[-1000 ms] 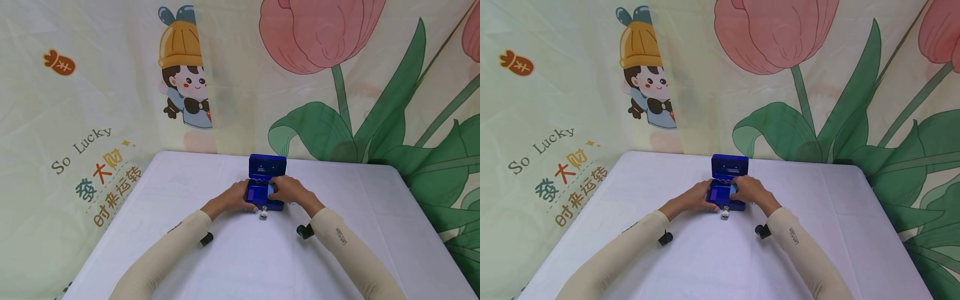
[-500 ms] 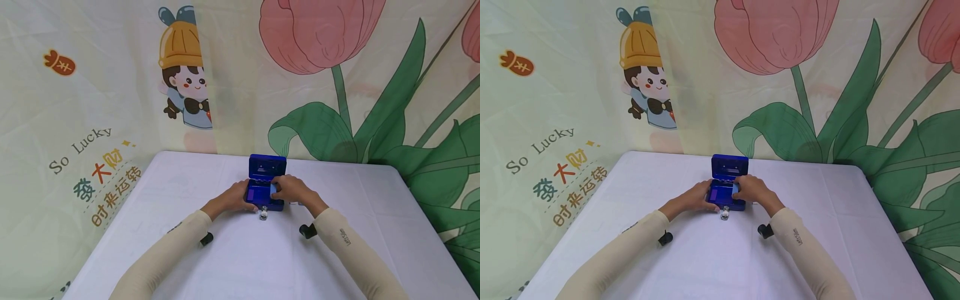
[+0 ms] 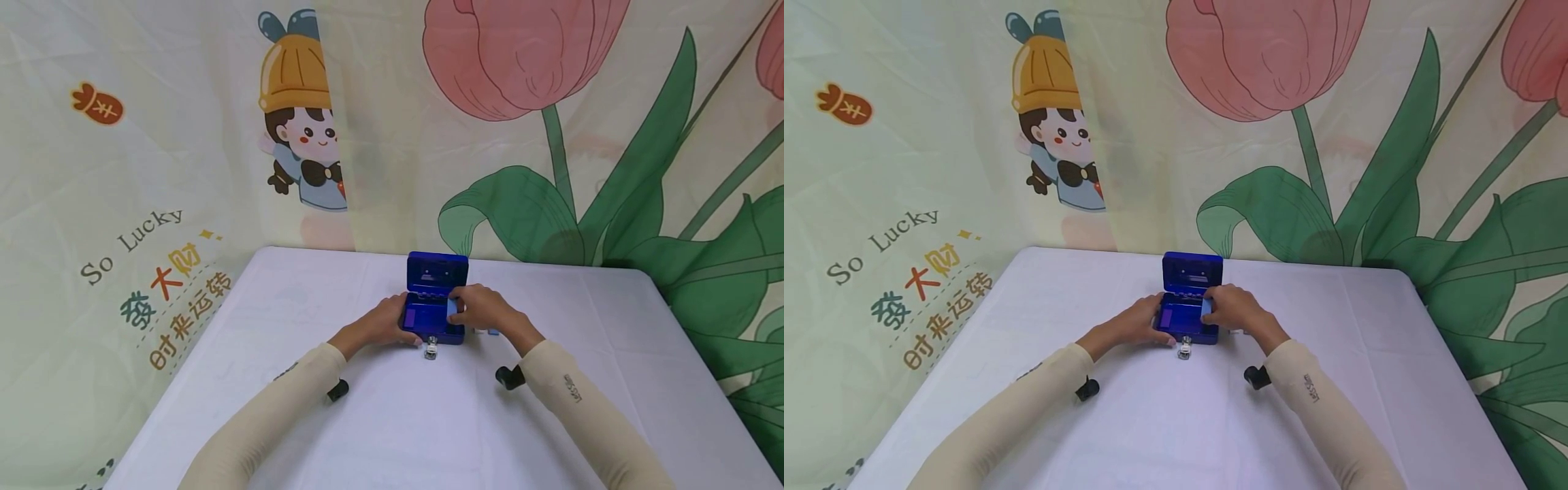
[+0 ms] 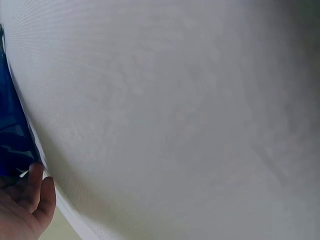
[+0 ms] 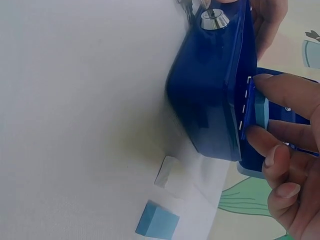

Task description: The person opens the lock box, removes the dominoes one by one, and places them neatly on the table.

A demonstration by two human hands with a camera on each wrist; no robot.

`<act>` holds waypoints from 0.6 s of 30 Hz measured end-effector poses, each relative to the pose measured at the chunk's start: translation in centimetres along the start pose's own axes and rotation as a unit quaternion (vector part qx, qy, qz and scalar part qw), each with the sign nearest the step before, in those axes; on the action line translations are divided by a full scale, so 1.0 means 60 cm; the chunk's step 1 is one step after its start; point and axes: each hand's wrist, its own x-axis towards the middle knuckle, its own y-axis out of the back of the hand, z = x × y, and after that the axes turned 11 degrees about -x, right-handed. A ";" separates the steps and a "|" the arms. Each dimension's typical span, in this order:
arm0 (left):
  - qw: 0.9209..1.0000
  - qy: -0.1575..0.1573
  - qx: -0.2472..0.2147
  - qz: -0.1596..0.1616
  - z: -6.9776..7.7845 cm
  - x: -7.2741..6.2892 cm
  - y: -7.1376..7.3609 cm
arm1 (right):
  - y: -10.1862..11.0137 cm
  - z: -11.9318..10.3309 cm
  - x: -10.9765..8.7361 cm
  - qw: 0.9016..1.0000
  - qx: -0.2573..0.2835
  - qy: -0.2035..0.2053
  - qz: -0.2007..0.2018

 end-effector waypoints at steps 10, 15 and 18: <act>1.000 0.007 -0.004 0.002 0.002 0.001 -0.001 | 0.001 0.006 -0.004 1.000 0.000 0.007 0.009; 1.000 0.013 -0.001 0.004 0.003 0.001 -0.001 | 0.003 0.009 -0.007 1.000 0.004 0.010 0.010; 1.000 0.014 0.003 0.003 0.003 0.001 -0.001 | 0.003 0.012 -0.009 1.000 0.002 0.014 0.012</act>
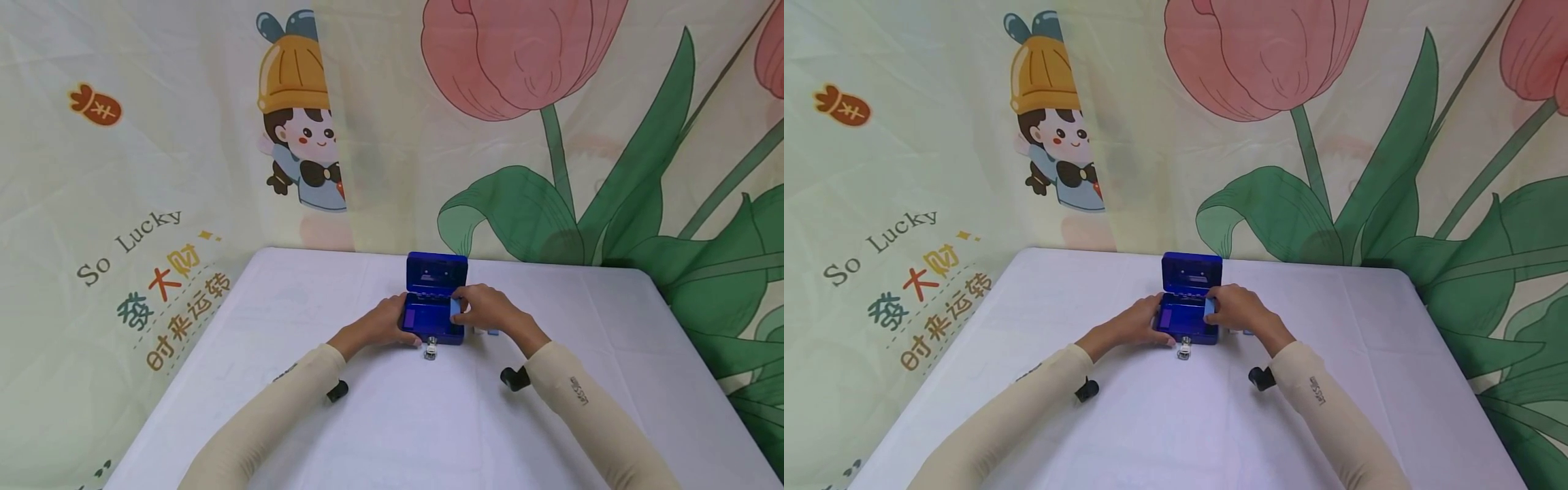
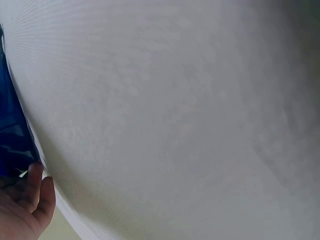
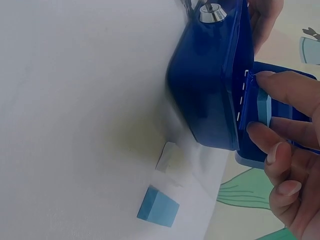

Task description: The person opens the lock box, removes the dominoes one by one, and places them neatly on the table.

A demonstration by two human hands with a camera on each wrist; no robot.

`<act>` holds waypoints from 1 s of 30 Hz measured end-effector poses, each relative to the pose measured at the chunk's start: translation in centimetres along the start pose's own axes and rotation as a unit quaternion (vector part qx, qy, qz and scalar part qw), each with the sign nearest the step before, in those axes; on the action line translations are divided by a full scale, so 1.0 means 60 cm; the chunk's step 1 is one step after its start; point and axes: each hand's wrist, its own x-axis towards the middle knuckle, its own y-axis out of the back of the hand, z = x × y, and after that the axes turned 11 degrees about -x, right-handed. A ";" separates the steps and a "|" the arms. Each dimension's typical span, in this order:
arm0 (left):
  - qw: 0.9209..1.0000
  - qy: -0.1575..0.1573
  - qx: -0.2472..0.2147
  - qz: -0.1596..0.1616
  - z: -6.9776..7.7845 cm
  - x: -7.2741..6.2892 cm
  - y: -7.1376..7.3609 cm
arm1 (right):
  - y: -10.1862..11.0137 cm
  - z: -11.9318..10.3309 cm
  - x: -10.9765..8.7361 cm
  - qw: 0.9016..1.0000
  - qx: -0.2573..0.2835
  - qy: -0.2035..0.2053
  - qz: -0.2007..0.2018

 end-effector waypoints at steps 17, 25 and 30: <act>1.000 -0.017 0.002 0.004 -0.001 0.001 -0.001 | 0.008 0.013 -0.012 1.000 0.004 0.002 0.005; 1.000 -0.017 -0.001 0.003 -0.003 0.001 -0.002 | 0.007 0.022 -0.014 1.000 0.003 0.004 0.005; 1.000 -0.013 0.001 0.003 -0.004 0.001 -0.002 | 0.006 0.029 -0.015 1.000 0.002 0.003 0.004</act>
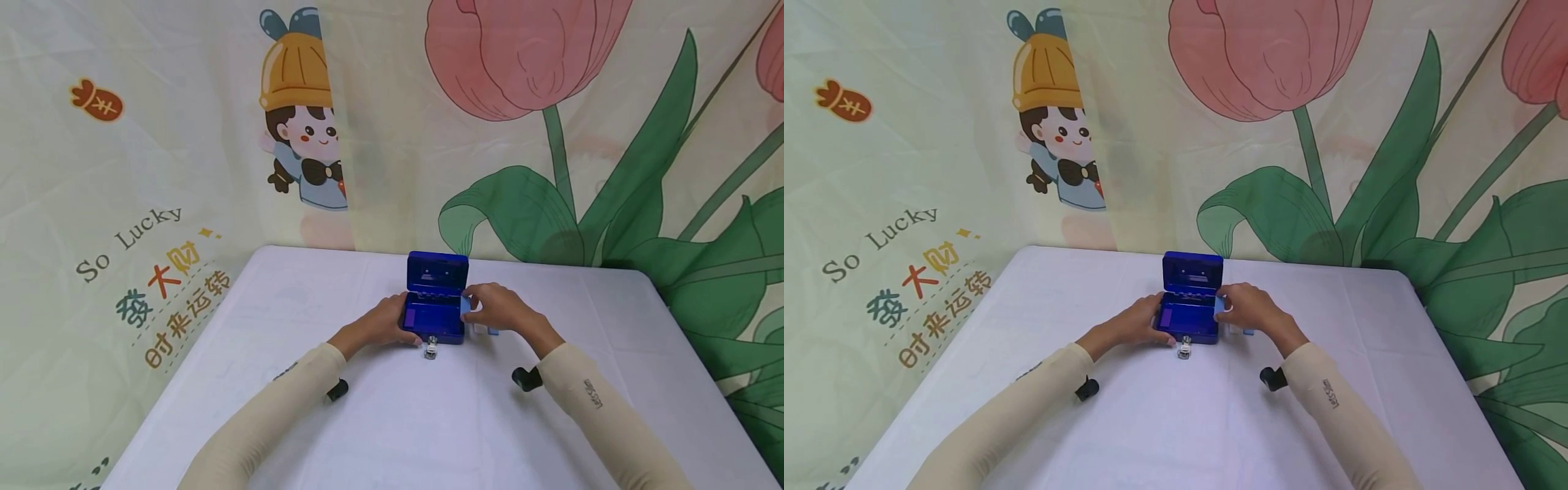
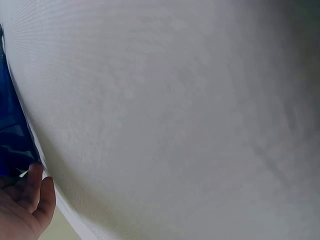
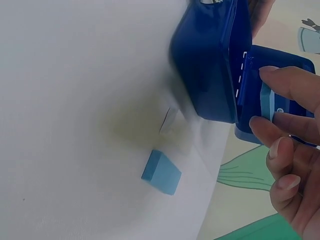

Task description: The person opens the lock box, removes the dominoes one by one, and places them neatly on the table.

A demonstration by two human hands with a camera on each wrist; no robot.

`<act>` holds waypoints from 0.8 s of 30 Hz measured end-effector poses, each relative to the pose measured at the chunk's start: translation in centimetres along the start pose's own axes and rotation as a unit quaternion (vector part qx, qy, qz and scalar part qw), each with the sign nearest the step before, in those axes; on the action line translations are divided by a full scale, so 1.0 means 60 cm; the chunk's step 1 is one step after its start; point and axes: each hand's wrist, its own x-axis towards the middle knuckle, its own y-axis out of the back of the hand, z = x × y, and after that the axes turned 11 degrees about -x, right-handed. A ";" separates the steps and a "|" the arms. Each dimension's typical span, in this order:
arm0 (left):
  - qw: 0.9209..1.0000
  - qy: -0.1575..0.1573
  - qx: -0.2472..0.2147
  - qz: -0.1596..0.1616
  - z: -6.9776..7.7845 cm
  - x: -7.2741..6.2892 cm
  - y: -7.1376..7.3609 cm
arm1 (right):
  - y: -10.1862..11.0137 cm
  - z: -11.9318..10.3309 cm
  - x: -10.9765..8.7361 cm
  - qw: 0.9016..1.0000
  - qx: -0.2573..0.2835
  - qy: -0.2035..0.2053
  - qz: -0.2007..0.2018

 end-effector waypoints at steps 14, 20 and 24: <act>1.000 -0.004 0.003 -0.002 0.004 -0.007 0.003 | -0.004 0.019 -0.008 1.000 0.004 -0.018 -0.004; 1.000 -0.008 0.006 -0.001 0.006 -0.007 0.004 | -0.004 0.027 -0.011 1.000 0.010 -0.019 -0.004; 1.000 -0.012 0.010 -0.002 0.005 -0.007 0.005 | -0.004 0.032 -0.011 1.000 0.015 -0.019 -0.008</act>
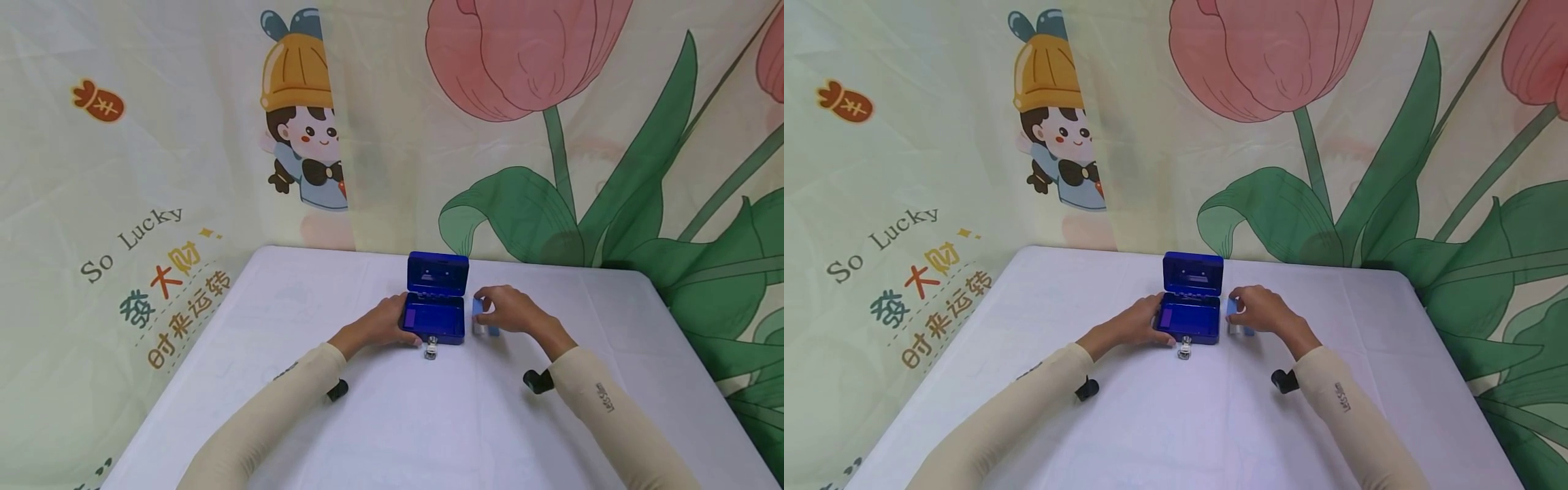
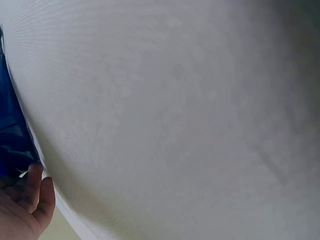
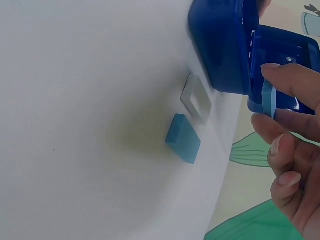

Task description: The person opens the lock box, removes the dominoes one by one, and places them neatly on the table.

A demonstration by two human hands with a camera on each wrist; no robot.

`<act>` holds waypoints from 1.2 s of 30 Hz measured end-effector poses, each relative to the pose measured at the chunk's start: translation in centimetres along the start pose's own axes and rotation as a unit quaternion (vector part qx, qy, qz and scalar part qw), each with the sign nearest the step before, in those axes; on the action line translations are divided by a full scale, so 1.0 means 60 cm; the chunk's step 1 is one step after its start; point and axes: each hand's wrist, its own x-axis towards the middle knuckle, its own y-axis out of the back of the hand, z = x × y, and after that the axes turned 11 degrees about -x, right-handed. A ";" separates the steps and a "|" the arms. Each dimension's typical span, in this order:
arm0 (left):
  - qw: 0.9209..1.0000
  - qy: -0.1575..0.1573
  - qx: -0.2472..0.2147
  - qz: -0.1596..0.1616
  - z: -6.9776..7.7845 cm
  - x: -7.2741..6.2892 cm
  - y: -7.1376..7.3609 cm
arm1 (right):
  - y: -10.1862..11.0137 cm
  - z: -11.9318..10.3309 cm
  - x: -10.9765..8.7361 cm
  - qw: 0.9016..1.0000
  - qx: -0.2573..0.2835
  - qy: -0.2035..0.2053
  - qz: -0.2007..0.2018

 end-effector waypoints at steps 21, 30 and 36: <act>1.000 0.007 -0.010 0.001 0.006 0.000 0.000 | -0.009 0.037 -0.004 1.000 0.012 -0.003 -0.014; 1.000 0.017 -0.015 0.001 0.011 -0.002 0.003 | -0.012 0.051 -0.012 1.000 0.009 -0.003 -0.010; 1.000 0.009 -0.018 0.001 0.009 -0.003 0.003 | -0.012 0.059 -0.017 1.000 0.014 -0.005 -0.010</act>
